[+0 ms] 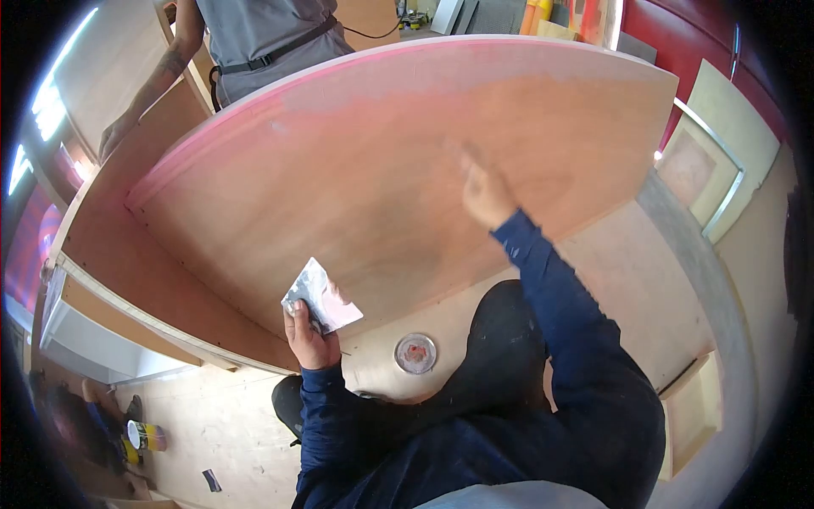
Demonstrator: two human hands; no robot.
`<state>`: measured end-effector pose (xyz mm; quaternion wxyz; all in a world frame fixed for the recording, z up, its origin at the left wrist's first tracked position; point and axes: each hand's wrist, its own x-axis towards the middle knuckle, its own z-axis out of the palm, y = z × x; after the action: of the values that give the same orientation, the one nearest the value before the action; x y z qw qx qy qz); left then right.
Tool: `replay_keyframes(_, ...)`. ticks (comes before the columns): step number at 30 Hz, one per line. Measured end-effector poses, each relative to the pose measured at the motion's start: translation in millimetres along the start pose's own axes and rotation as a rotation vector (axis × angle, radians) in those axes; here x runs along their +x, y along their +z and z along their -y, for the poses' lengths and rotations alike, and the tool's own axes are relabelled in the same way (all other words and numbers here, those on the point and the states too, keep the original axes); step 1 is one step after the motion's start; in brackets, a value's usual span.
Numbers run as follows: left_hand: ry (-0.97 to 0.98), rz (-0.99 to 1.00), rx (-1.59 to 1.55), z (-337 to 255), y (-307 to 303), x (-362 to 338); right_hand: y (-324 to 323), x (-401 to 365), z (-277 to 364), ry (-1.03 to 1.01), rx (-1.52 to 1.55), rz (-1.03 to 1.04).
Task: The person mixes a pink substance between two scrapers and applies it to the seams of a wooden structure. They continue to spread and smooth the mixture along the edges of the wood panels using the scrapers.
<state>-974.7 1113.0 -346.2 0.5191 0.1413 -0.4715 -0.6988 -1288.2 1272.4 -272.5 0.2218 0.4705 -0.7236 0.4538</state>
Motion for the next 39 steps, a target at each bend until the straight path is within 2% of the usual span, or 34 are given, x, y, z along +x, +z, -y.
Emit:
replay_keyframes(2,-0.094,-0.047,-0.225,13.8,-23.9,-7.2,-28.1,47.2,0.4,0.007,-0.085,-0.248)
replay_keyframes(3,-0.096,-0.046,-0.224,21.6,-36.3,-13.6,-36.8,67.5,-3.0,-0.016,-0.125,-0.351)
replay_keyframes(5,-0.126,-0.157,0.188,32.4,-55.4,-23.4,-38.3,103.2,-31.9,-0.045,-0.22,-0.5)
replay_keyframes(9,-0.176,-0.157,-0.026,32.5,-57.9,-28.0,-31.3,141.8,-40.5,-0.016,-0.266,-0.584)
replay_keyframes(11,-0.205,-0.157,-0.165,32.3,-59.9,-31.1,-21.5,152.1,-37.0,0.153,-0.31,-0.556)
replay_keyframes(14,-0.23,-0.176,-0.172,34.6,-61.3,-30.0,7.6,153.4,2.6,0.155,-0.368,-0.578)
replay_keyframes(17,-0.236,-0.166,-0.196,35.6,-55.6,-30.2,41.8,146.1,55.3,0.198,-0.105,-0.447)
replay_keyframes(22,-0.223,-0.141,-0.229,36.6,-54.0,-31.0,90.9,136.6,141.4,0.093,-0.287,-0.408)
replay_keyframes(24,-0.157,0.059,0.221,32.8,-59.8,-27.1,112.1,132.9,173.5,0.064,-0.267,-0.409)
replay_keyframes(25,-0.228,-0.108,-0.235,33.8,-48.7,-32.7,122.0,131.4,189.8,0.036,-0.248,-0.415)
replay_keyframes(28,-0.246,-0.125,-0.256,35.6,-51.2,-32.3,145.7,126.5,237.5,0.105,-0.123,-0.322)
replay_keyframes(29,-0.196,-0.156,0.051,40.2,-61.8,-39.9,156.9,125.2,249.8,0.108,-0.118,-0.32)
replay_keyframes(32,-0.207,-0.171,0.171,22.2,-46.2,-33.4,176.8,115.2,268.3,0.047,-0.078,-0.316)
replay_keyframes(33,-0.207,-0.172,0.175,24.4,-49.9,-32.9,179.6,108.4,269.0,-0.073,0.135,-0.115)
replay_keyframes(34,-0.213,-0.166,-0.028,29.2,-58.2,-31.1,181.9,99.1,268.9,-0.192,0.348,0.088)
replay_keyframes(35,-0.213,-0.158,-0.233,30.6,-65.3,-28.1,186.8,84.8,258.3,-0.267,0.458,0.115)
replay_keyframes(36,-0.204,-0.156,-0.232,28.5,-69.9,-26.2,187.4,67.6,243.5,-0.349,0.567,0.142)
replay_keyframes(38,-0.345,-0.27,-0.473,26.1,-79.8,-25.4,165.0,20.3,221.9,-0.327,0.777,0.244)
replay_keyframes(39,-0.34,-0.279,-0.502,31.1,-87.6,-22.9,155.6,-3.5,212.7,-0.258,0.863,0.316)
